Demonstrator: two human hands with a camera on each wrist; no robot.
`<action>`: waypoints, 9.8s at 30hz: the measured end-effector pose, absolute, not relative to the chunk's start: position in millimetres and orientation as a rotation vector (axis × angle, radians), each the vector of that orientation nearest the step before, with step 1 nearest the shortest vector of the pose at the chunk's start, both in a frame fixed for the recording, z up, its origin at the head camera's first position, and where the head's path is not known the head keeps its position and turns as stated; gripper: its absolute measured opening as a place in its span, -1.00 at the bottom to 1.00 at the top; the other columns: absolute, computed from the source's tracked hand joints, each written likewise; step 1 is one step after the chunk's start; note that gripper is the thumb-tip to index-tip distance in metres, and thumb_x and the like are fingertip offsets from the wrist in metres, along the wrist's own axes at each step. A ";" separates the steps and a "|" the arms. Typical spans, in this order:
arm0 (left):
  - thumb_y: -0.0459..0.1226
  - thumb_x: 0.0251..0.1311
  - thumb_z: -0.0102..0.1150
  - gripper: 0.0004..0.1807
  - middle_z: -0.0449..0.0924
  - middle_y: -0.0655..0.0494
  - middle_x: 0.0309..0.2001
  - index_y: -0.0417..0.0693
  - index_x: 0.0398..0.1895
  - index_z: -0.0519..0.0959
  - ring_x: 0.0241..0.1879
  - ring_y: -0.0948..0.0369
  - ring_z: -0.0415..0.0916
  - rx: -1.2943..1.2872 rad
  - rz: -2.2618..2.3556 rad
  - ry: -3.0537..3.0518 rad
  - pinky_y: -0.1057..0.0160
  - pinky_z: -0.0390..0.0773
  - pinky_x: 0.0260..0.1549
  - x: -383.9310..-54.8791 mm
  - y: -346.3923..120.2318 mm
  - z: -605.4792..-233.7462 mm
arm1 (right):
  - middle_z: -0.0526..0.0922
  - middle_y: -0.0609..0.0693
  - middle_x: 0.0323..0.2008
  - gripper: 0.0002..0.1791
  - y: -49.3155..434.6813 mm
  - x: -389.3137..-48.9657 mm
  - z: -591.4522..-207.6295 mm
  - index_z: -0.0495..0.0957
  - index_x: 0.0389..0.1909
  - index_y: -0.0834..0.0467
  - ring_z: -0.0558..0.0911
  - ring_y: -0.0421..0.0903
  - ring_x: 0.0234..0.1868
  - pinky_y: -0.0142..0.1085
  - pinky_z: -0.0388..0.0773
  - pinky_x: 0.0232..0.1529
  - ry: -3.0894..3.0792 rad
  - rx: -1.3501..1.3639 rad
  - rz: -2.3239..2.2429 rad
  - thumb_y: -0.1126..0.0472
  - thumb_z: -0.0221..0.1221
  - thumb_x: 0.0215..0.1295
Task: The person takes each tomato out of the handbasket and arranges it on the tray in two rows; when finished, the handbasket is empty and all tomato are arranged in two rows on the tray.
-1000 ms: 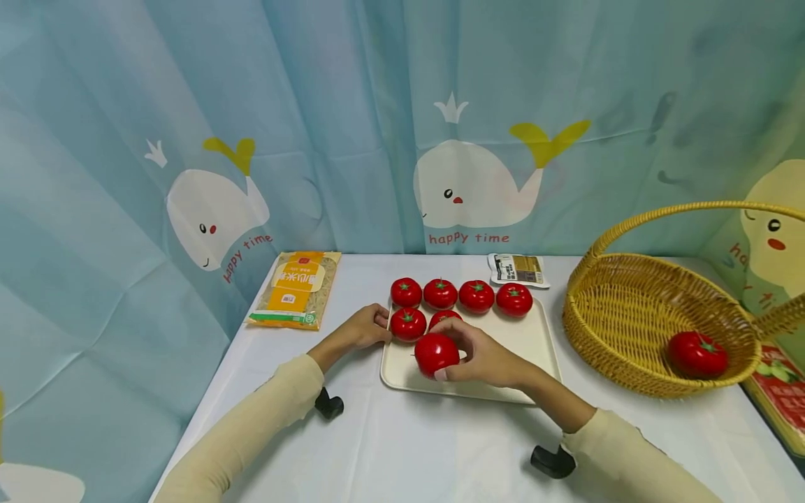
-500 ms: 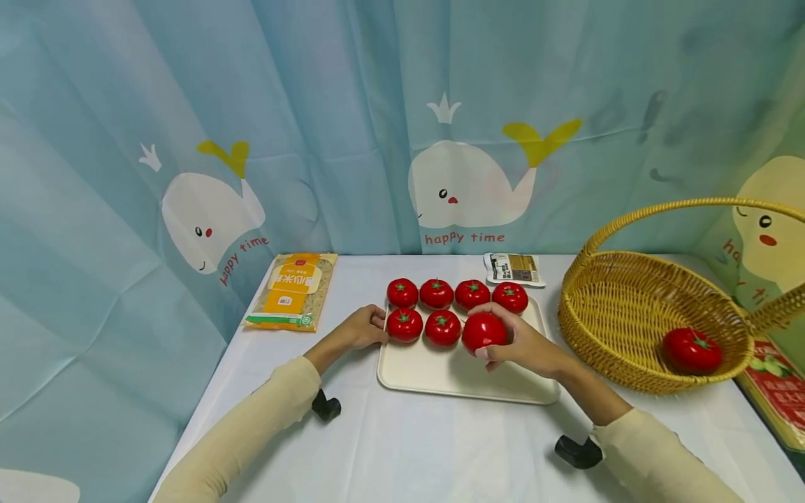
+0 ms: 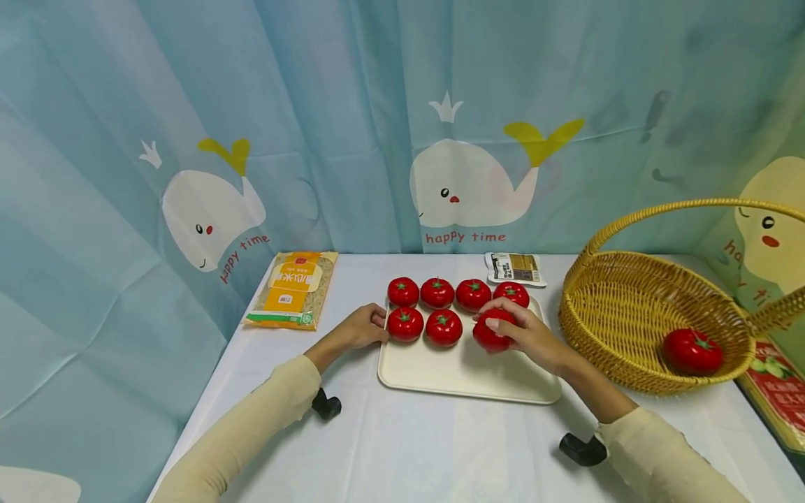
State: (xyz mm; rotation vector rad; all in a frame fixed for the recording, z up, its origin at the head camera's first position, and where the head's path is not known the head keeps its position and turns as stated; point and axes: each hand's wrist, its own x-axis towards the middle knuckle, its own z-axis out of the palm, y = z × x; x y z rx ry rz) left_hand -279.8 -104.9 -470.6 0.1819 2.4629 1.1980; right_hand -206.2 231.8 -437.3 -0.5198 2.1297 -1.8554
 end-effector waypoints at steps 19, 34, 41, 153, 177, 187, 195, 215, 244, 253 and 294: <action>-0.40 0.01 0.32 -0.49 0.56 -0.01 -0.18 -0.25 0.10 0.48 -0.23 0.20 0.50 0.191 1.219 2.452 0.36 0.55 -0.26 -282.2 -106.1 -473.5 | 0.52 0.31 0.14 -0.54 243.3 -218.8 -448.8 0.43 0.19 0.30 0.56 -0.22 0.07 -0.41 0.58 0.01 2.363 -0.578 -1.708 0.31 0.24 0.30; -0.40 -0.01 0.32 -0.48 0.55 -0.01 -0.19 -0.26 0.10 0.47 -0.24 0.19 0.48 0.191 1.214 2.447 0.36 0.53 -0.27 -282.1 -107.0 -473.2 | 0.55 0.29 0.13 -0.30 241.2 -223.7 -454.6 0.41 0.30 0.28 0.54 0.18 0.14 -0.35 0.59 -0.01 2.476 -0.489 -1.524 0.19 0.42 0.14; -0.39 -0.01 0.32 -0.48 0.54 -0.01 -0.18 -0.25 0.10 0.47 -0.23 0.18 0.48 0.199 1.203 2.452 0.36 0.53 -0.26 -282.7 -106.7 -473.6 | 0.52 0.31 0.14 -0.26 241.3 -225.1 -455.0 0.42 0.27 0.26 0.56 0.20 0.13 -0.23 0.57 0.03 2.527 -0.489 -1.468 0.22 0.48 0.06; -0.37 0.05 0.31 -0.51 0.53 -0.01 -0.18 -0.23 0.10 0.47 -0.21 0.18 0.48 0.140 1.173 2.470 0.36 0.54 -0.25 -277.5 -102.8 -470.4 | -0.06 0.62 0.38 0.01 465.3 -199.8 -384.6 -0.29 0.52 0.44 0.13 0.60 0.26 0.39 0.40 0.03 2.714 -0.039 -1.006 -0.06 0.09 0.47; -0.43 -0.01 0.30 -0.51 0.57 -0.02 -0.21 -0.29 0.07 0.48 -0.26 0.20 0.50 0.194 1.227 2.464 0.37 0.55 -0.29 -279.0 -104.4 -475.3 | 0.13 0.70 0.28 -0.12 445.6 -242.2 -397.9 -0.09 0.41 0.59 0.57 0.25 0.12 0.01 0.66 0.00 2.487 -0.115 -1.055 0.15 0.20 0.41; -0.42 -0.02 0.31 -0.51 0.57 0.00 -0.21 -0.26 0.06 0.48 -0.26 0.20 0.50 0.178 1.225 2.458 0.37 0.55 -0.29 -279.9 -103.9 -475.9 | 0.21 0.67 0.29 -0.19 453.8 -253.9 -396.3 0.04 0.40 0.54 0.52 0.40 0.18 0.08 0.64 0.02 2.534 -0.252 -0.929 0.11 0.20 0.41; -0.42 -0.01 0.31 -0.51 0.54 0.00 -0.21 -0.25 0.06 0.47 -0.26 0.20 0.48 0.168 1.224 2.457 0.38 0.54 -0.30 -280.8 -103.6 -471.2 | 0.23 0.65 0.28 -0.27 459.6 -260.1 -384.4 0.09 0.39 0.52 0.55 0.34 0.15 0.05 0.65 -0.03 2.539 -0.386 -0.871 0.18 0.17 0.43; -0.43 -0.02 0.32 -0.52 0.53 0.03 -0.24 -0.23 0.04 0.48 -0.28 0.21 0.46 0.156 1.213 2.454 0.38 0.52 -0.33 -283.8 -105.0 -475.4 | 0.34 0.56 0.21 -0.27 473.6 -281.0 -401.6 0.17 0.32 0.46 0.51 -0.28 0.00 -0.34 0.62 -0.15 2.418 -0.531 -0.813 0.25 0.30 0.27; -0.42 -0.02 0.32 -0.51 0.55 0.01 -0.24 -0.26 0.05 0.48 -0.28 0.21 0.48 0.179 1.213 2.466 0.37 0.53 -0.31 -282.0 -104.8 -472.6 | 0.55 0.27 0.05 -0.22 458.8 -279.4 -398.2 0.32 0.27 0.47 0.57 -0.01 -0.02 -0.38 0.59 -0.23 2.565 -0.500 -0.611 0.11 0.41 0.18; -0.41 -0.01 0.32 -0.52 0.54 0.01 -0.22 -0.25 0.05 0.48 -0.27 0.21 0.48 0.181 1.205 2.460 0.37 0.53 -0.31 -281.9 -104.9 -471.1 | 0.56 0.28 0.06 -0.27 461.4 -269.3 -394.7 0.35 0.27 0.45 0.53 -0.43 -0.15 -0.38 0.59 -0.25 2.629 -0.549 -0.673 0.17 0.40 0.18; -0.43 -0.04 0.31 -0.54 0.53 0.02 -0.25 -0.26 0.01 0.48 -0.30 0.22 0.46 0.207 1.220 2.455 0.39 0.52 -0.34 -281.5 -105.7 -472.0 | 0.45 0.48 0.15 -0.14 438.3 -220.8 -349.1 0.12 0.42 0.43 0.61 0.05 -0.07 -0.28 0.63 -0.32 2.799 -0.305 -0.841 0.08 0.30 0.31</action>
